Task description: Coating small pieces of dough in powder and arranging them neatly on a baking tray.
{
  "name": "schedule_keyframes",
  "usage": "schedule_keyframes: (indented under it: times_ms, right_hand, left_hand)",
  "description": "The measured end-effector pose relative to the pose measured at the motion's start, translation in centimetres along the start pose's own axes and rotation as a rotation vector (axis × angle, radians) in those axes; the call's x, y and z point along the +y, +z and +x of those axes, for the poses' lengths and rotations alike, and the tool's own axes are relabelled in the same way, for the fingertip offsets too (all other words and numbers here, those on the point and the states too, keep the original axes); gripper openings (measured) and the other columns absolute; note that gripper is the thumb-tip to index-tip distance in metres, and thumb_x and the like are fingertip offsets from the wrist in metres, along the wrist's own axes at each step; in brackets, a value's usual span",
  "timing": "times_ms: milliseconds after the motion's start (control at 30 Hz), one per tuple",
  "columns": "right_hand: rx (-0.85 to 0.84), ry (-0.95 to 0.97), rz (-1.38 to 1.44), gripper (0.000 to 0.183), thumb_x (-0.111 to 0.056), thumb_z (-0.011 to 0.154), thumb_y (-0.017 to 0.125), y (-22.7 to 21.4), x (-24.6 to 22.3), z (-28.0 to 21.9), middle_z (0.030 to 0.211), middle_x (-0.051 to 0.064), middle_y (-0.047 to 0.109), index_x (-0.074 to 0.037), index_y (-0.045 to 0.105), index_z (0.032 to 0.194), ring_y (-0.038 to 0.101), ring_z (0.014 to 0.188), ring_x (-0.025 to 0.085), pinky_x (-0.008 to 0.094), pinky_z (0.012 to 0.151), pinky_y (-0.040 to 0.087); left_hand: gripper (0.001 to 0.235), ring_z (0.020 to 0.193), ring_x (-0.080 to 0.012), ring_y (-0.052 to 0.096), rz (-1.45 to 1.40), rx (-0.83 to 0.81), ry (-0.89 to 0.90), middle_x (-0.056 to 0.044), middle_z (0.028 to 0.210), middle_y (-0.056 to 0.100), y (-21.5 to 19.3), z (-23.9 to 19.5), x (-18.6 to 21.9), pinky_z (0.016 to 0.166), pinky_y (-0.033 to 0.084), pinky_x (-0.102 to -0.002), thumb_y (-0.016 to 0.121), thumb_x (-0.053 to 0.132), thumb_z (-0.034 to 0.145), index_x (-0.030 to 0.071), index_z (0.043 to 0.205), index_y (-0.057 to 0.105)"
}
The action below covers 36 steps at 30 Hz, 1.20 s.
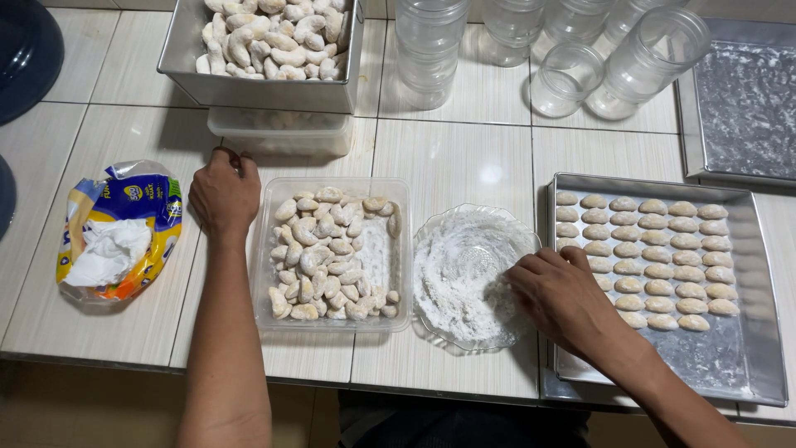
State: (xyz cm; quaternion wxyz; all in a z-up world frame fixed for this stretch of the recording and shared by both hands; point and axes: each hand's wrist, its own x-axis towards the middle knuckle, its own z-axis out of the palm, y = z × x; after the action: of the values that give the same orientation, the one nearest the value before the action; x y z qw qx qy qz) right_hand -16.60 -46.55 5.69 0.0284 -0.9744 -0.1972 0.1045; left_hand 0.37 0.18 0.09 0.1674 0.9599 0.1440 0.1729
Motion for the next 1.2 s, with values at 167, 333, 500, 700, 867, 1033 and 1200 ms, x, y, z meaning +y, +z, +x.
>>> schedule_keyframes:
  times_ms: [167,333,500,700,867,1033,1200]
  right_hand:
    - [-0.007,-0.006,0.05,0.008,-0.025,0.089,0.066,0.4,-0.6,-0.4,0.093,-0.009,0.068,-0.029,0.069,0.095,0.062,0.099,0.013,0.039,0.103,0.04]
    - [0.116,-0.176,0.249,0.012,-0.015,0.089,0.061,0.9,-1.6,-0.4,0.087,-0.003,0.065,-0.022,0.067,0.097,0.058,0.085,0.022,0.04,0.081,0.036]
    - [0.231,-0.141,0.299,0.003,-0.025,0.093,0.065,1.1,-3.4,-0.2,0.085,-0.004,0.066,-0.023,0.067,0.094,0.058,0.08,0.02,0.04,0.082,0.034]
    - [0.208,-0.246,0.323,0.018,-0.03,0.094,0.067,0.3,-3.7,-0.8,0.098,0.0,0.066,-0.019,0.067,0.108,0.057,0.088,0.022,0.04,0.085,0.034]
    - [0.222,-0.215,0.221,0.013,-0.029,0.096,0.063,2.6,-3.4,-0.1,0.095,-0.001,0.065,-0.021,0.067,0.105,0.058,0.089,0.023,0.042,0.087,0.033]
    - [0.213,-0.23,0.214,0.019,-0.018,0.093,0.058,2.6,-2.8,-0.3,0.098,-0.003,0.068,-0.022,0.069,0.107,0.058,0.092,0.021,0.043,0.09,0.032]
    - [0.232,-0.199,0.188,0.015,-0.02,0.093,0.059,3.0,-2.4,-0.5,0.095,-0.003,0.065,-0.022,0.066,0.106,0.058,0.091,0.022,0.044,0.093,0.032]
  left_hand:
    - [0.032,0.078,-0.0455,0.074,0.006,0.001,-0.009,-0.02,0.079,0.074,0.2,0.0,-0.2,0.069,0.056,-0.055,0.055,0.034,0.102,0.007,0.1,0.072]
    - [0.026,0.074,-0.051,0.067,0.036,0.072,0.004,-0.023,0.084,0.074,1.5,0.2,-0.6,0.06,0.048,-0.061,0.059,0.031,0.1,0.009,0.094,0.071]
    - [0.024,0.073,-0.052,0.067,0.046,0.116,0.03,-0.024,0.083,0.073,2.1,0.4,-1.1,0.059,0.047,-0.062,0.06,0.03,0.098,0.011,0.094,0.073]
    - [0.025,0.074,-0.0525,0.067,0.047,0.091,0.014,-0.024,0.083,0.073,1.7,0.3,-0.8,0.06,0.047,-0.062,0.059,0.031,0.099,0.01,0.095,0.072]
    - [0.025,0.075,-0.0521,0.067,0.039,0.071,0.0,-0.024,0.084,0.073,1.3,0.1,-0.4,0.06,0.047,-0.062,0.059,0.03,0.1,0.009,0.095,0.071]
    - [0.025,0.076,-0.0526,0.067,0.041,0.088,0.0,-0.024,0.084,0.073,1.6,0.2,-0.6,0.061,0.047,-0.062,0.059,0.031,0.099,0.01,0.094,0.072]
    - [0.024,0.075,-0.0522,0.067,0.034,0.082,-0.001,-0.024,0.083,0.073,1.6,0.3,-0.7,0.062,0.047,-0.062,0.06,0.03,0.1,0.01,0.093,0.071]
